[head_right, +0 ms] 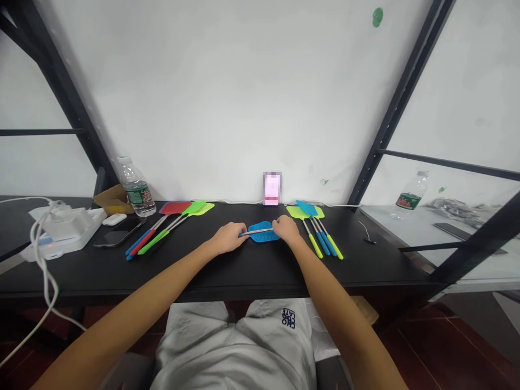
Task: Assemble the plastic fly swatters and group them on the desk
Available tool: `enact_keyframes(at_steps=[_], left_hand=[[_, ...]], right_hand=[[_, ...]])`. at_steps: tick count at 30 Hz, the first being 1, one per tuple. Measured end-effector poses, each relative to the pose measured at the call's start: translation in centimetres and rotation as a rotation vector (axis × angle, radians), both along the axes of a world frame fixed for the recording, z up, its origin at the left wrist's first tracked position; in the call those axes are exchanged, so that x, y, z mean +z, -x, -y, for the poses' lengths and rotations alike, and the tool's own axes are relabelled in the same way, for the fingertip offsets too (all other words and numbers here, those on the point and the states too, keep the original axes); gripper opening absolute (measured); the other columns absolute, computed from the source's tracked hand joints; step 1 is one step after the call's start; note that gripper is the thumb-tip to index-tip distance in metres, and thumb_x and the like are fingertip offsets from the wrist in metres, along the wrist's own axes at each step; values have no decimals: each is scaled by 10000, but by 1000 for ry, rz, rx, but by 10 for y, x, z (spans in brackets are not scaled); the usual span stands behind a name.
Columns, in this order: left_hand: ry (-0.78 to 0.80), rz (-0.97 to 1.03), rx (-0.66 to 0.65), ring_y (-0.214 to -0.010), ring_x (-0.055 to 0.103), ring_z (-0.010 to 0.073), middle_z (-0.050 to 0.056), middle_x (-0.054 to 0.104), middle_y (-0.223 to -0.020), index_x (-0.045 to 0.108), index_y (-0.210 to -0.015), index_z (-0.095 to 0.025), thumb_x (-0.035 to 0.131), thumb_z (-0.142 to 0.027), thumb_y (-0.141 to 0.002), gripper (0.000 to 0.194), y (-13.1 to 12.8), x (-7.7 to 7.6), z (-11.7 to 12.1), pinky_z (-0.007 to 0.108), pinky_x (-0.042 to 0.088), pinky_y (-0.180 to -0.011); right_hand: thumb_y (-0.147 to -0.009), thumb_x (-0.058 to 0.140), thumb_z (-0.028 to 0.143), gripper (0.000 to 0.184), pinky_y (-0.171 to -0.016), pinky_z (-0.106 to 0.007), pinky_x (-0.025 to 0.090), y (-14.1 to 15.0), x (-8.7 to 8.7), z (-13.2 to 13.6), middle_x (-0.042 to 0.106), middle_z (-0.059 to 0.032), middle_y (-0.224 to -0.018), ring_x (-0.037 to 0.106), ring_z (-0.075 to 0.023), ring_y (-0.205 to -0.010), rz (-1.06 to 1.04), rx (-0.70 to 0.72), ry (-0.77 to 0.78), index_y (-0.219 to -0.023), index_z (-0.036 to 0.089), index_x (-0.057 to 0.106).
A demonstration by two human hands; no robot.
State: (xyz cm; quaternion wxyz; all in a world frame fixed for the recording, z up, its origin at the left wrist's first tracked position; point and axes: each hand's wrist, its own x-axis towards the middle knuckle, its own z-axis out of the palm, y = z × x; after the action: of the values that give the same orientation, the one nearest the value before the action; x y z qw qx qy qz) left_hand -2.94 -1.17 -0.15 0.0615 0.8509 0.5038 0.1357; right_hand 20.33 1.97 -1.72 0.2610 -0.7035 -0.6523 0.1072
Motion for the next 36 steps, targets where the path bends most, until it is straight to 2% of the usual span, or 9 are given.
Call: enact_keyframes(at_steps=[4,10,15,19,21,23,26,29,36], left_hand=[[29,1,28,-961,654,255,77,702,-1009,650,-963,-228,561,-394,-868,211,-1,1,-2,325,490,-775],[87,34,91,-1020,649,259,89,706,-1057,663,-1000,-215,593,-391,-845,246,-2,0,-7,305,478,-776],[95,67,103,-998,656,251,84,709,-1044,652,-1004,-213,598,-398,-849,248,0,-2,-12,294,470,-754],[65,110,106,-962,656,238,88,699,-1049,631,-1008,-203,586,-392,-857,246,2,-5,-14,290,463,-740],[57,144,122,-927,657,231,81,698,-1031,619,-1007,-205,579,-407,-861,252,3,-6,-14,290,459,-724],[51,184,142,-904,653,226,76,698,-1002,610,-1003,-207,571,-456,-865,286,4,-5,-12,287,456,-708],[23,209,143,-893,649,224,69,699,-949,613,-964,-211,514,-520,-893,331,5,-2,-9,284,450,-708],[-21,169,139,-894,649,227,70,698,-911,627,-919,-216,419,-489,-945,344,7,0,-8,291,446,-723],[-26,89,180,-925,649,240,88,704,-957,657,-936,-223,390,-451,-959,352,7,4,-7,303,455,-741]], right_hand=[[-811,548,278,274,-585,-270,331,-1,0,-1,591,-56,-566,557,-181,-607,-125,36,-4,-578,184,660],[-826,536,310,275,-585,-263,360,0,-1,-3,650,-52,-661,580,-173,-643,-249,36,-3,-632,168,670],[-746,662,345,185,-597,-244,391,-1,0,-2,672,-49,-741,593,-170,-702,-409,-1,-52,-738,160,665],[-691,700,328,186,-607,-238,402,0,1,-1,651,-22,-721,569,-150,-681,-545,169,-16,-764,162,660],[-702,670,332,177,-587,-236,398,0,1,-2,625,-5,-683,545,-137,-638,-626,206,-27,-755,166,639],[-725,626,334,166,-560,-234,392,-3,1,-5,610,-3,-671,529,-134,-616,-674,143,-85,-746,170,612],[-756,577,333,153,-521,-234,395,-12,4,-9,585,-13,-666,527,-145,-611,-702,-26,-194,-745,181,570],[-786,544,330,129,-470,-249,412,-21,8,-11,544,-20,-652,520,-162,-589,-746,-170,-240,-768,204,527],[-805,521,318,100,-445,-276,421,-22,11,-8,527,-22,-656,509,-176,-578,-758,-148,-276,-786,221,508]])
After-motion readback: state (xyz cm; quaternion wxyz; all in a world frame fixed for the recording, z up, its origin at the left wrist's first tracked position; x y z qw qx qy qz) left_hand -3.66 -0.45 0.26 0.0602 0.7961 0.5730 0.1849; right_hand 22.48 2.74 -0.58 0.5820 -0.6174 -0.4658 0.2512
